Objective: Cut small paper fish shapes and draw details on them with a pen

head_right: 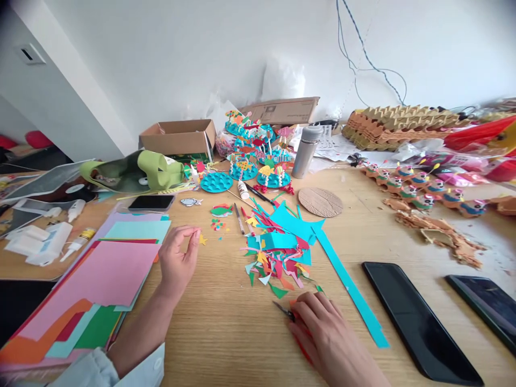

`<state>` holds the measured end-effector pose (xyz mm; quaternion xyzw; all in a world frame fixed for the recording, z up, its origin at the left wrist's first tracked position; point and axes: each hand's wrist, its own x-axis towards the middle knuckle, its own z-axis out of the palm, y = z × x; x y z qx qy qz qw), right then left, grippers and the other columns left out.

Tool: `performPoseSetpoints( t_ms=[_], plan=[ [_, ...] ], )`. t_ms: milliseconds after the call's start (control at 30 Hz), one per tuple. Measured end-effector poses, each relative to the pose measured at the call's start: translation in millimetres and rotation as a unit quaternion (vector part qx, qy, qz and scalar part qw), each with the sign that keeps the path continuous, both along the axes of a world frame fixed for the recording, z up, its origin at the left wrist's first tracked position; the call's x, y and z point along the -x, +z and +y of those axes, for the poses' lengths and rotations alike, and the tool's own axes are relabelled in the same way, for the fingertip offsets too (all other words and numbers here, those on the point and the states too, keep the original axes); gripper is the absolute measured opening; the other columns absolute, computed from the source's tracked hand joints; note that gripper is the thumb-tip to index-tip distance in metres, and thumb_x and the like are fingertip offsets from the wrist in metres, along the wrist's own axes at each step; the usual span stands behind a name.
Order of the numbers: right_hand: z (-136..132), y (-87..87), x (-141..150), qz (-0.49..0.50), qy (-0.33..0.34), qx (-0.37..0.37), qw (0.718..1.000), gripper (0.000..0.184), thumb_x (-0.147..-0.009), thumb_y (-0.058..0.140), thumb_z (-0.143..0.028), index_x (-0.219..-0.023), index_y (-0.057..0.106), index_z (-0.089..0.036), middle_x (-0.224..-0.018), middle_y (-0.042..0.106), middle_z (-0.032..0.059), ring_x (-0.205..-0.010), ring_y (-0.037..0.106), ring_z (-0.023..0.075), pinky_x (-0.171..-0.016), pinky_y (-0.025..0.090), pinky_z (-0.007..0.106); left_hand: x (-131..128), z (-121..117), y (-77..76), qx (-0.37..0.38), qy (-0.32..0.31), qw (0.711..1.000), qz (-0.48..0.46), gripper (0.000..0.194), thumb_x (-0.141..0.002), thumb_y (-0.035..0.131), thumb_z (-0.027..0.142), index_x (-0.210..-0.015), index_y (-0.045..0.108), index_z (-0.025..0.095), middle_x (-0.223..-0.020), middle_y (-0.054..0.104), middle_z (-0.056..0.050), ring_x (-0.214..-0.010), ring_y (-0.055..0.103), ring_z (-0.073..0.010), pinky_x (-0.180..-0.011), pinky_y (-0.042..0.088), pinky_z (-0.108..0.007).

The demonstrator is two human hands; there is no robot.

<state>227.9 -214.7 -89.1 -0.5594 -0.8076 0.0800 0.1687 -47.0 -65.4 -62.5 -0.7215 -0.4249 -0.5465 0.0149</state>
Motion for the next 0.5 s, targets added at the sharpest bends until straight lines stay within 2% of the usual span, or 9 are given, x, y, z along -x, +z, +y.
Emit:
performPoseSetpoints(
  t_ms=[200, 500],
  plan=[
    [-8, 0.7, -2, -0.01, 0.008, 0.015, 1.0, 0.017, -0.093, 0.046, -0.025, -0.087, 0.062, -0.023, -0.087, 0.064, 0.0061, -0.08, 0.062, 0.0213, -0.073, 0.054, 0.035, -3, 1, -3.7, 0.01, -0.017, 1.0, 0.017, 0.012, -0.091, 0.053, 0.024, -0.083, 0.059, 0.019, -0.078, 0.066, -0.004, -0.076, 0.063, -0.0166, -0.072, 0.05, -0.031],
    [-9, -3.8, -33, 0.0, -0.026, 0.045, 0.999, 0.015, -0.093, 0.048, -0.026, -0.093, 0.062, -0.023, -0.096, 0.065, 0.0075, -0.089, 0.06, 0.0224, -0.079, 0.052, 0.036, 0, 1, -0.2, -0.003, -0.025, 0.999, 0.032, 0.007, -0.089, 0.055, 0.017, -0.085, 0.06, 0.018, -0.08, 0.067, -0.003, -0.077, 0.062, -0.0158, -0.072, 0.049, -0.03]
  ],
)
